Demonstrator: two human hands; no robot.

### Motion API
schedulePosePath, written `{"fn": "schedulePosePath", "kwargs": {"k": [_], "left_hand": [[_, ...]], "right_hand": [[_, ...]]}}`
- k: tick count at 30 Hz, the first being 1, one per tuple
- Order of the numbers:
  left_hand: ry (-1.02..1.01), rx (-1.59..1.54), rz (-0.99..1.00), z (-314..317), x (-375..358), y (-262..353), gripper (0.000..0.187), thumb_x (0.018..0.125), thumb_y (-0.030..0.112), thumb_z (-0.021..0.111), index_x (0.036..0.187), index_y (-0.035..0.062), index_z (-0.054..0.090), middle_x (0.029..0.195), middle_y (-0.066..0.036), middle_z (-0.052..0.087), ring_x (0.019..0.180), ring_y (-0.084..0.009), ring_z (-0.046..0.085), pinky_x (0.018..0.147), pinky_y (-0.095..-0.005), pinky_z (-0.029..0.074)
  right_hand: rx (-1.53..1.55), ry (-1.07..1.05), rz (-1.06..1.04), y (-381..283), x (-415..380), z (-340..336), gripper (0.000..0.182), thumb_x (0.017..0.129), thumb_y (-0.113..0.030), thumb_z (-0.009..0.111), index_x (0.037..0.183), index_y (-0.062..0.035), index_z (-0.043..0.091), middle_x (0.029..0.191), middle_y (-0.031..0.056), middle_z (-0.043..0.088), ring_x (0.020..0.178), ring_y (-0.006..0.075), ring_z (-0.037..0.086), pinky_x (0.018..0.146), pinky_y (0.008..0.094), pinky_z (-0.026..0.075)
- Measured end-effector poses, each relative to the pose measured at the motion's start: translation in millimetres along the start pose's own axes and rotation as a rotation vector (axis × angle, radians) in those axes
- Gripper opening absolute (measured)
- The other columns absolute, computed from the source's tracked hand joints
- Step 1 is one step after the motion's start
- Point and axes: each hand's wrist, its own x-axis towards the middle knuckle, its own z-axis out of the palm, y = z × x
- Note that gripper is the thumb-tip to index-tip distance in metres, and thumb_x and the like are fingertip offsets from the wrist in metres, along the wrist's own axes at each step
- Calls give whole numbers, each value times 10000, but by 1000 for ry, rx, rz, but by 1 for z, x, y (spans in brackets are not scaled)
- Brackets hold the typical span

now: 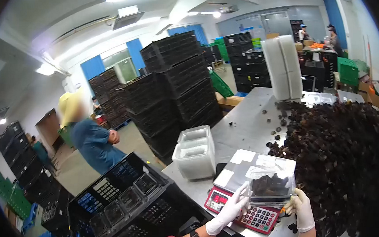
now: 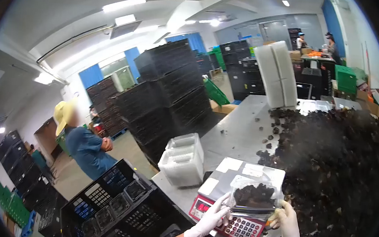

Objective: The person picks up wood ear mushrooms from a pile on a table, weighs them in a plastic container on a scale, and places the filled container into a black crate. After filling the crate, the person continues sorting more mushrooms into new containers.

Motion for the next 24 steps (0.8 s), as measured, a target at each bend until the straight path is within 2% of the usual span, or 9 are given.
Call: {"fn": "schedulePosePath", "kwargs": {"k": [2,3,8,11,12,15,19,24], "left_hand": [[20,-13,-10,-1,-1,2,605,1032,201,504,1572,146,237,841,-41,630,606,-75,562,490,-171,348],[14,57,-7,-28,-4,9,615,1024,183,509,1574,149,235,840,-40,627,609,-72,564,491,-167,343],[25,-6,16,-30,-4,4,647,1003,124,509,1577,138,212,810,-30,616,602,-71,561,506,-174,352],[25,-88,49,-29,-6,6,679,978,53,495,1581,160,201,816,-29,604,594,-65,540,500,-178,406],[36,-157,44,-26,-10,10,690,957,17,489,1575,140,209,811,-35,602,593,-67,539,512,-175,405],[38,-204,112,-21,-14,4,696,951,76,539,1566,94,215,795,-33,610,572,-73,545,491,-174,365],[18,-172,136,-22,-20,3,701,948,82,553,1565,110,221,778,-22,613,554,-59,529,482,-167,361],[11,-234,132,-17,-25,-1,709,938,12,525,1564,110,207,769,-31,617,562,-70,566,486,-168,394]], "right_hand": [[-5,36,-10,-10,-10,9,457,908,-21,461,1358,63,462,762,95,677,571,120,622,534,226,491],[62,21,-37,13,-2,31,475,880,2,478,1351,65,465,761,94,676,580,120,623,537,227,485],[77,37,-52,17,2,37,490,830,48,467,1319,70,479,777,96,671,566,106,598,542,213,483],[129,95,-81,16,-5,47,515,785,38,463,1298,70,500,749,70,650,535,94,580,503,202,480],[125,88,-75,15,-8,48,515,785,38,463,1298,70,500,749,70,650,535,94,580,503,202,480],[152,42,-84,12,-18,47,495,795,27,479,1287,72,471,820,103,682,575,99,596,512,201,473],[203,27,-91,10,-21,54,533,768,-19,509,1289,77,456,832,109,683,588,101,600,508,197,478],[196,74,-54,11,-33,46,554,792,-61,530,1320,76,438,831,106,677,588,86,581,516,186,467]]}}
